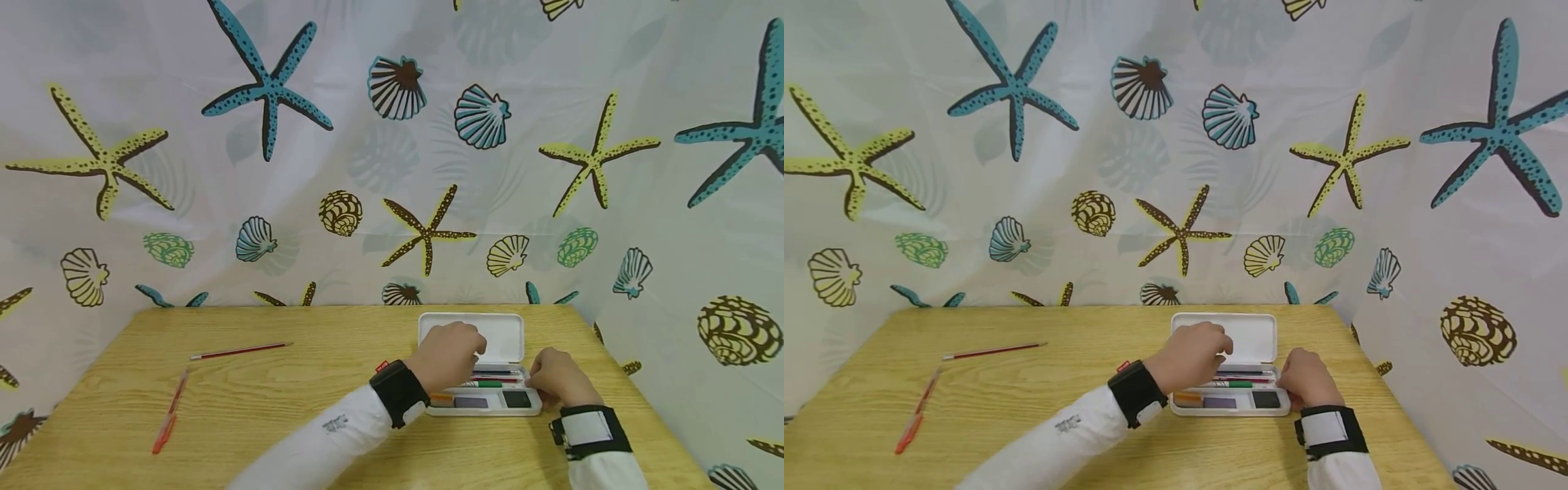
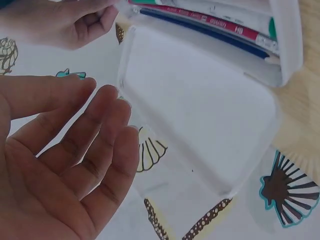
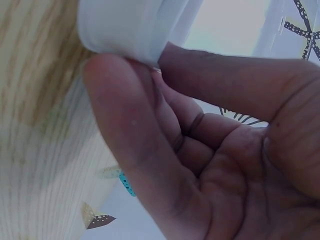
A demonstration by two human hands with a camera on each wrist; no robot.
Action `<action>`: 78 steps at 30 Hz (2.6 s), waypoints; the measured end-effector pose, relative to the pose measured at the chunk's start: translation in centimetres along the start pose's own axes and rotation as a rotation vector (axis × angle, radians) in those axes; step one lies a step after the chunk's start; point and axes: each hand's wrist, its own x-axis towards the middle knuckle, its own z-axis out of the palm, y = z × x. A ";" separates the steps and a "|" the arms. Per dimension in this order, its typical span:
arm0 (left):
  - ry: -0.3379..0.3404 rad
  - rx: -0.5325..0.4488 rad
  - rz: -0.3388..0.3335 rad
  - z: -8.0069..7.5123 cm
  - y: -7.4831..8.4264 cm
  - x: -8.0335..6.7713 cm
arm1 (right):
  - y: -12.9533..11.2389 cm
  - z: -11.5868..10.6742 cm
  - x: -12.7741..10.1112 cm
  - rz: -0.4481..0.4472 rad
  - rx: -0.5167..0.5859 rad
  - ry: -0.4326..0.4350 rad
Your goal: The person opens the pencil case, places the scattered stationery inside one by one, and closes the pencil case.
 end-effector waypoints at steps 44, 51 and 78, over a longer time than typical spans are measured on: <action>0.410 -0.118 -0.520 -9.5 -19.5 -18.9 | 0.1 -0.1 0.1 0.013 -0.010 -0.024; 0.421 -0.107 -0.567 -10.5 -20.8 -20.3 | 0.1 0.0 0.0 0.006 -0.008 -0.029; 0.175 -0.154 -0.649 -8.2 -23.7 -21.9 | -0.2 -0.1 -0.4 -0.028 -0.007 -0.008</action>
